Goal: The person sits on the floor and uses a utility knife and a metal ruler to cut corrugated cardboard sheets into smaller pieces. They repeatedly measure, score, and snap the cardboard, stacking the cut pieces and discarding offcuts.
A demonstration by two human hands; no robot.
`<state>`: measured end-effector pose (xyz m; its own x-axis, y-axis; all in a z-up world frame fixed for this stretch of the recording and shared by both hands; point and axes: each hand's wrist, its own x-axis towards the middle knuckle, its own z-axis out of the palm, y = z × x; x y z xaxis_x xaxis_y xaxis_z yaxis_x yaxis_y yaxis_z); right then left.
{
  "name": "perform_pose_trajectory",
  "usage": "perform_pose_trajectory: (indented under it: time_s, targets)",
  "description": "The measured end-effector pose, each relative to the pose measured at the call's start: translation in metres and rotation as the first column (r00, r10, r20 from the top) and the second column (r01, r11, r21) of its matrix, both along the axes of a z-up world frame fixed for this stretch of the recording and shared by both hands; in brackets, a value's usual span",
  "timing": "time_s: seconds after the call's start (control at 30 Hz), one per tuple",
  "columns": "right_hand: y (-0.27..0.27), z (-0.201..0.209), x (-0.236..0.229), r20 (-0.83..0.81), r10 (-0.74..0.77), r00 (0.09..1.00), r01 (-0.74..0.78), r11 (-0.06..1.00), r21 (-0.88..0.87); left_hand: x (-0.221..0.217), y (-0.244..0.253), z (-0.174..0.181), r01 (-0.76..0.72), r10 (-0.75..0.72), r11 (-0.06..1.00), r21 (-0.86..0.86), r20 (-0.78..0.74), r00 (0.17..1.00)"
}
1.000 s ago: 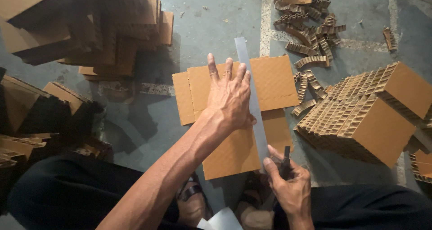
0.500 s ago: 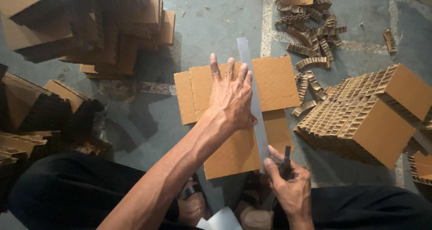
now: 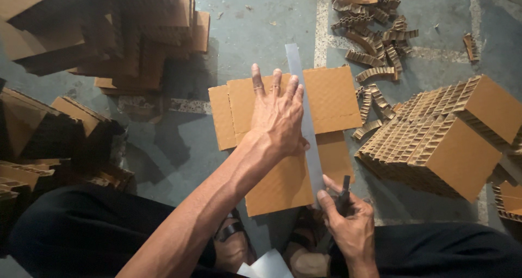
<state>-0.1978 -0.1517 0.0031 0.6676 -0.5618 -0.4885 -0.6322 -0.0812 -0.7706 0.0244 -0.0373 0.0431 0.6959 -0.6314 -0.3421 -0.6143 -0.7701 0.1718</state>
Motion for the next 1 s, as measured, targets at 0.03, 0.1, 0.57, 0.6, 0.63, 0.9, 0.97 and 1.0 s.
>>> perform_pose_trajectory:
  time_s: [0.03,0.1,0.57,0.6,0.63,0.9,0.97,1.0]
  targets:
    - [-0.001,-0.001,-0.001,0.001,-0.006,1.0,0.006,1.0,0.015,-0.001,0.0,0.0,0.0,0.0,1.0,-0.002,0.001,1.0]
    - [-0.004,-0.001,-0.002,-0.014,0.035,0.999,-0.035,0.999,-0.009,-0.001,0.0,0.001,-0.005,0.005,1.0,-0.001,0.0,1.0]
    - [-0.019,0.05,0.123,0.069,0.468,0.881,-0.306,0.675,-0.671,-0.001,-0.008,0.004,-0.016,0.015,0.999,0.028,0.02,1.0]
    - [-0.019,0.052,0.134,0.081,0.474,0.877,-0.315,0.693,-0.649,-0.001,-0.008,0.004,-0.012,0.011,0.999,0.038,0.017,1.0]
    - [-0.019,0.054,0.145,0.092,0.481,0.872,-0.325,0.71,-0.625,-0.001,-0.008,0.004,-0.008,0.007,0.999,0.048,0.015,1.0]
    - [-0.018,0.055,0.175,0.128,0.581,0.804,-0.398,0.685,-0.61,-0.002,-0.005,0.003,-0.012,0.012,1.0,0.009,-0.018,1.0]
    - [-0.019,0.053,0.179,0.047,0.522,0.852,-0.421,0.735,-0.531,-0.002,-0.004,0.003,-0.026,0.026,0.999,-0.019,-0.009,1.0]
    - [-0.02,0.053,0.183,0.08,0.562,0.824,-0.426,0.705,-0.567,-0.002,-0.005,0.003,-0.028,0.028,0.999,-0.022,-0.007,1.0]
